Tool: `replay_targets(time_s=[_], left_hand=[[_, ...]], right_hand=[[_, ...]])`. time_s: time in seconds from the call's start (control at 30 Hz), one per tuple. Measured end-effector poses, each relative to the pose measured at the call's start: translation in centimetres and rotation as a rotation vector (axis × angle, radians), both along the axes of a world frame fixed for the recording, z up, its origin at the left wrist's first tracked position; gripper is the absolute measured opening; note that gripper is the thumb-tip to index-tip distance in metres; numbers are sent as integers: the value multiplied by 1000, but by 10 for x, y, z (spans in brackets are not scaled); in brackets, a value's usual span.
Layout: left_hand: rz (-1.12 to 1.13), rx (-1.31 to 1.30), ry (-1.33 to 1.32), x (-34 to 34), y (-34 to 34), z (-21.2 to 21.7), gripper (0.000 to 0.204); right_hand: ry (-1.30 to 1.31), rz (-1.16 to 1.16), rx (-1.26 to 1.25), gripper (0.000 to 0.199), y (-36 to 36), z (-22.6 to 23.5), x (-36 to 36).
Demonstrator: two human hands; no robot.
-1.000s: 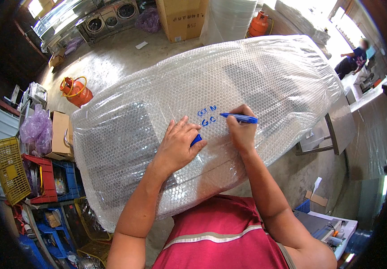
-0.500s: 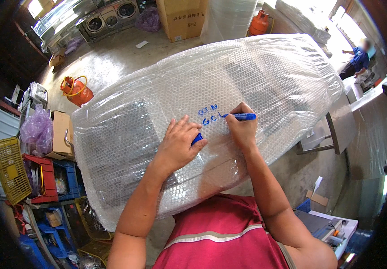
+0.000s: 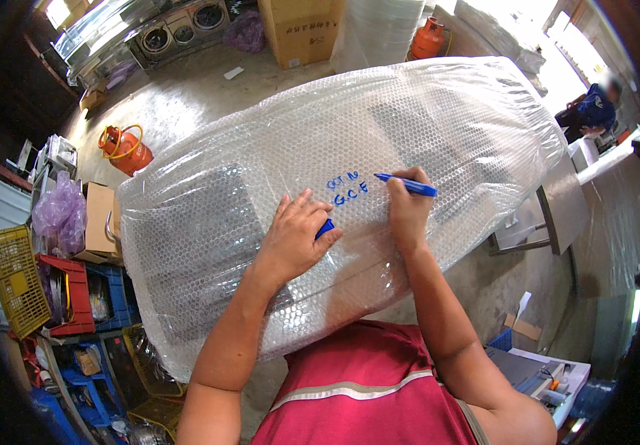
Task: The person wraps a large appliance with bubble wrap and secures it with packing tape. They then label the wrapped item with a marker and place a purple plastic bag into a cardboard box. Finally, they move a stainless steel gas stove across the floor.
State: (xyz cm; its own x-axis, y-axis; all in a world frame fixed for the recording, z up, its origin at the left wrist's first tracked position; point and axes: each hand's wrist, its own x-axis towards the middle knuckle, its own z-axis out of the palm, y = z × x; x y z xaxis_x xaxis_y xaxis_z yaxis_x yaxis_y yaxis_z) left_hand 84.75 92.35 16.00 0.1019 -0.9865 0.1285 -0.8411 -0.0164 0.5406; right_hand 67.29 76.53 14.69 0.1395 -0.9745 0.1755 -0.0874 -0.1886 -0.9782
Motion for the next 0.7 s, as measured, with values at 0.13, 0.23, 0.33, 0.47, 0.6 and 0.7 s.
replay_targets(time_s=[0.13, 0.23, 0.33, 0.47, 0.6, 0.7], left_hand=[[-21, 13, 8, 3, 0, 4, 44], [-52, 28, 79, 7, 3, 10, 41], [-90, 29, 157, 10, 8, 16, 37], [-139, 69, 116, 9, 11, 20, 35], [-124, 73, 100, 8, 12, 20, 36], [-126, 83, 98, 9, 13, 20, 37]], right_hand=[[11, 147, -88, 5, 17, 5, -15], [44, 304, -55, 8, 40, -2, -18], [117, 320, -52, 11, 48, -10, -16], [179, 321, -93, 13, 46, -12, -12], [225, 301, -121, 14, 48, -6, -10], [283, 294, -141, 14, 51, -1, -8]])
